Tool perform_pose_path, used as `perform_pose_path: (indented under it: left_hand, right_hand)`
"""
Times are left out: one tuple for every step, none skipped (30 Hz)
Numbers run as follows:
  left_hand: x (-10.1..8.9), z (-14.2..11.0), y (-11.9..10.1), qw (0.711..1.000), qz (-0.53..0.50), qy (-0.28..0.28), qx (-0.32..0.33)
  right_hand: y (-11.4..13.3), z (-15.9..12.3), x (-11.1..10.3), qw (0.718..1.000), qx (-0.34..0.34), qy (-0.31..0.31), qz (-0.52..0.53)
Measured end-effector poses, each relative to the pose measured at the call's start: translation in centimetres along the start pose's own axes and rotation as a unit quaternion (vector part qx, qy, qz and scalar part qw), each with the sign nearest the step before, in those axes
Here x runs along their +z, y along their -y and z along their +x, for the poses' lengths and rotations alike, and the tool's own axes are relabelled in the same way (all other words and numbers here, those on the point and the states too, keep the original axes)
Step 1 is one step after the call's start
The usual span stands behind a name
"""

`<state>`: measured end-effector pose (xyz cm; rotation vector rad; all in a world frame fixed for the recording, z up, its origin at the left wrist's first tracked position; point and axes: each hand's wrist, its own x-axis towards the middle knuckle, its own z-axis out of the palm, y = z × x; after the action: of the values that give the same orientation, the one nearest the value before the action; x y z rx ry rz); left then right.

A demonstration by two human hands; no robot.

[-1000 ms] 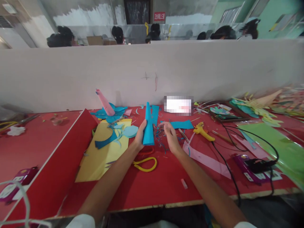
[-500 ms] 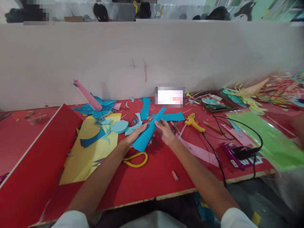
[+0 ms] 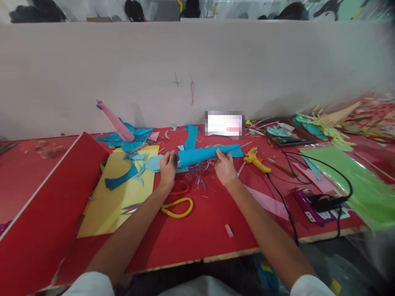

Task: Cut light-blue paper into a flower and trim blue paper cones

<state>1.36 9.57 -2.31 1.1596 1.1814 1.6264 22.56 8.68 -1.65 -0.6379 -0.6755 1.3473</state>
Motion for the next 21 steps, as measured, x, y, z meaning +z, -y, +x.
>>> perform_pose_path:
  left_hand:
    - [0.0, 0.0, 0.2, 1.0, 0.024, 0.014, -0.003]
    - [-0.1, 0.0, 0.3, 0.999, 0.037, 0.022, -0.004]
    - [-0.1, 0.0, 0.5, 0.999, 0.044, 0.023, -0.002]
    - [-0.2, 0.0, 0.6, 0.999, 0.049, 0.019, 0.002]
    - [-0.2, 0.1, 0.7, 0.998, 0.055, 0.015, 0.007]
    - [-0.3, 0.1, 0.7, 0.998, 0.061, 0.013, 0.012]
    - [-0.3, 0.2, 0.8, 0.998, 0.065, 0.011, 0.016]
    - [-0.4, 0.2, 0.8, 0.997, 0.068, 0.011, 0.02]
    - [-0.4, 0.2, 0.8, 0.997, 0.069, 0.011, 0.024]
    - [-0.4, 0.2, 0.8, 0.997, 0.07, 0.012, 0.028]
    - [-0.4, 0.2, 0.8, 0.997, 0.07, 0.013, 0.032]
    - [-0.4, 0.2, 0.8, 0.997, 0.071, 0.013, 0.036]
    - [-0.4, 0.2, 0.8, 0.996, 0.073, 0.012, 0.039]
    - [-0.5, 0.2, 0.9, 0.996, 0.079, 0.007, 0.043]
    - [-0.5, 0.3, 0.9, 0.995, 0.087, 0.001, 0.047]
    - [-0.6, 0.3, 0.9, 0.994, 0.097, -0.005, 0.051]
    - [-0.6, 0.3, 0.9, 0.993, 0.107, -0.01, 0.054]
    - [-0.6, 0.3, 0.9, 0.992, 0.114, -0.015, 0.056]
    - [-0.7, 0.3, 0.8, 0.991, 0.119, -0.016, 0.057]
    - [-0.7, 0.3, 0.7, 0.991, 0.12, -0.016, 0.058]
    - [-0.7, 0.3, 0.6, 0.991, 0.121, -0.017, 0.06]
  right_hand:
    - [0.0, 0.1, 0.0, 1.0, 0.0, 0.01, -0.009]
    - [-0.1, 0.1, 0.0, 1.0, 0.001, 0.019, -0.017]
    - [-0.1, 0.2, 0.1, 0.999, 0.003, 0.027, -0.022]
    - [-0.2, 0.2, 0.2, 0.999, 0.001, 0.031, -0.023]
    - [-0.3, 0.3, 0.3, 0.999, 0.0, 0.033, -0.022]
    - [-0.3, 0.3, 0.4, 0.999, -0.003, 0.034, -0.021]
    - [-0.4, 0.3, 0.4, 0.999, -0.007, 0.033, -0.019]
    - [-0.4, 0.3, 0.4, 0.999, -0.009, 0.031, -0.017]
    - [-0.5, 0.3, 0.4, 0.999, -0.009, 0.028, -0.015]
    - [-0.5, 0.3, 0.4, 1.0, -0.006, 0.025, -0.014]
    - [-0.5, 0.3, 0.3, 1.0, 0.001, 0.022, -0.014]
    - [-0.6, 0.3, 0.3, 1.0, 0.009, 0.02, -0.015]
    - [-0.7, 0.4, 0.3, 1.0, 0.017, 0.018, -0.016]
    - [-0.8, 0.4, 0.3, 0.999, 0.024, 0.016, -0.017]
    - [-0.9, 0.4, 0.3, 0.999, 0.029, 0.015, -0.016]
    - [-0.9, 0.5, 0.4, 0.999, 0.032, 0.015, -0.015]
    - [-1.0, 0.5, 0.4, 0.999, 0.034, 0.015, -0.015]
    - [-1.1, 0.5, 0.5, 0.999, 0.035, 0.015, -0.016]
    - [-1.1, 0.5, 0.6, 0.999, 0.037, 0.014, -0.018]
    - [-1.2, 0.4, 0.7, 0.999, 0.037, 0.013, -0.02]
    - [-1.2, 0.4, 0.8, 0.999, 0.037, 0.011, -0.022]
